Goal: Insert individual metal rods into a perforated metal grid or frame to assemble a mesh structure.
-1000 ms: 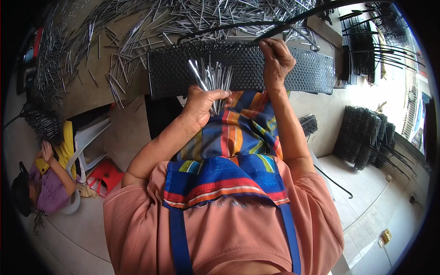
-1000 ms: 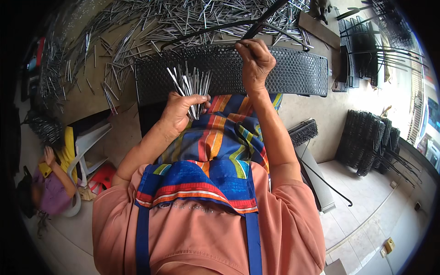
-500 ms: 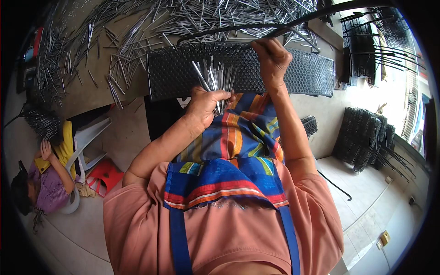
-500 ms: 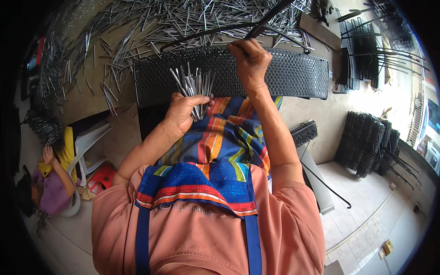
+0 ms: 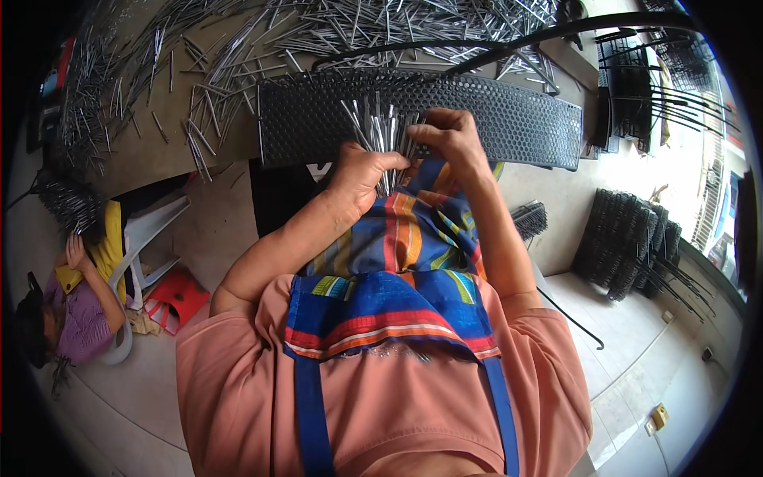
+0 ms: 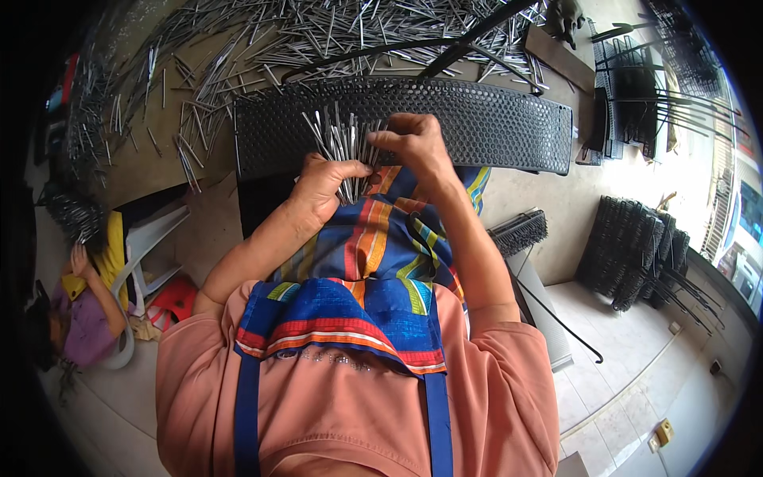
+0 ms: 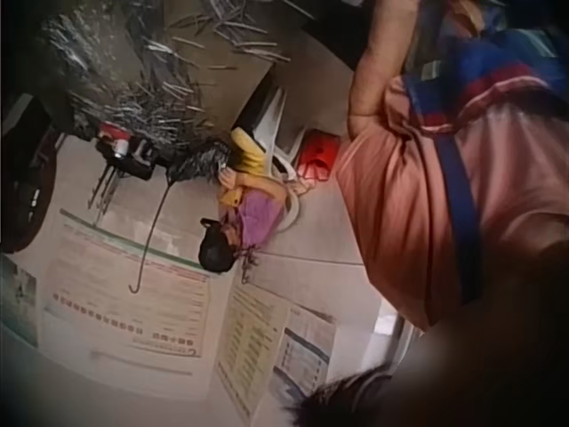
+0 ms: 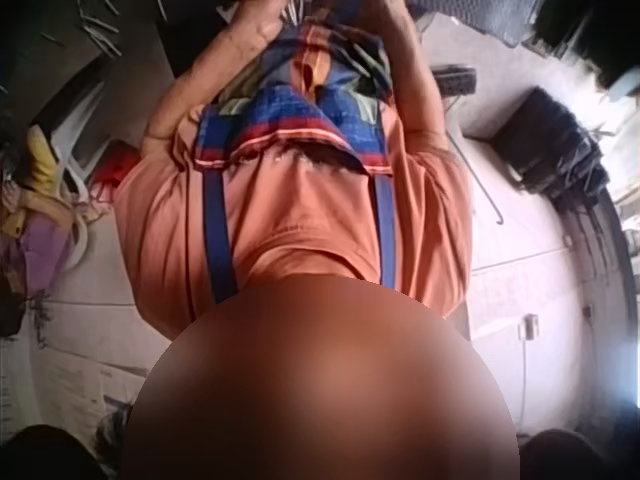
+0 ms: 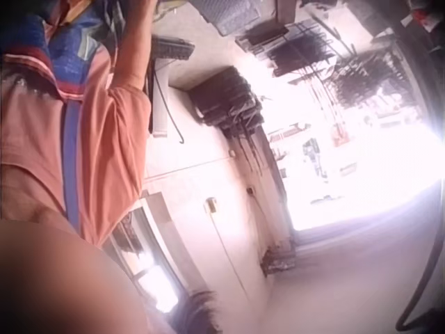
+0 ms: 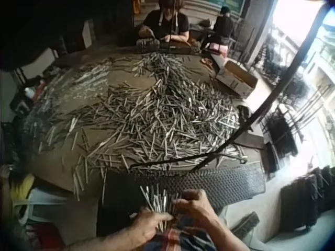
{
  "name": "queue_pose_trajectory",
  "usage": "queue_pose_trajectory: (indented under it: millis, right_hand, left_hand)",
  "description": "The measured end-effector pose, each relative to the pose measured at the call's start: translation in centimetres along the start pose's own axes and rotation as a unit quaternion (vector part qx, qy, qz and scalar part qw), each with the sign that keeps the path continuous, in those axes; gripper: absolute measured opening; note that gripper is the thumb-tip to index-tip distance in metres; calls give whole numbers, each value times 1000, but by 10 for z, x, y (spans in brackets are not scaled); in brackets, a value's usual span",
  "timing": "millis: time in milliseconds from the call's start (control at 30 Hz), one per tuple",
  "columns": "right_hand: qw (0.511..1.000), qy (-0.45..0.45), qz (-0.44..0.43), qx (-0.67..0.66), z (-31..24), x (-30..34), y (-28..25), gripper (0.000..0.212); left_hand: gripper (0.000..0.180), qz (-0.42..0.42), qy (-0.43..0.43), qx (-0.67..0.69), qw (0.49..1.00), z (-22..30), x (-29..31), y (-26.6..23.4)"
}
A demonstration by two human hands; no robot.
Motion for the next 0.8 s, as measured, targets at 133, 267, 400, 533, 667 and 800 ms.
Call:
queue_pose_trajectory:
  millis: [133,267,400,533,667,800]
  right_hand:
    - [983,34,61,-172,11,3,-7,9]
    - [923,-188,289,-170,-7,-3,-39,5]
    - [877,-333,336,-85,-3,-25,-55,5]
    - [869,-371,318,86,-11,-29,-44,10]
    - [848,-346,340,216,-20,-28,-37,12]
    - [819,-355,351,284,-19,-30,-38,12]
  left_hand:
    - [20,70,80,-45,993,-3,1,-3]
    - [16,79,90,-44,992,2,3,-10]
    - [8,33,29,-31,999,3,6,2]
    - [5,20,12,-23,999,0,4,-5]
    - [5,12,37,-61,997,0,4,-4]
    - [12,18,42,-91,995,-3,-1,-8]
Point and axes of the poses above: each hand's wrist, its own x-axis away from the middle knuckle, its own y-axis out of the palm, z = x × y, the point moved 3 cm from there along -x, towards the middle knuckle, and after that the axes turned 4 degrees about x, right-handed, at the moved point
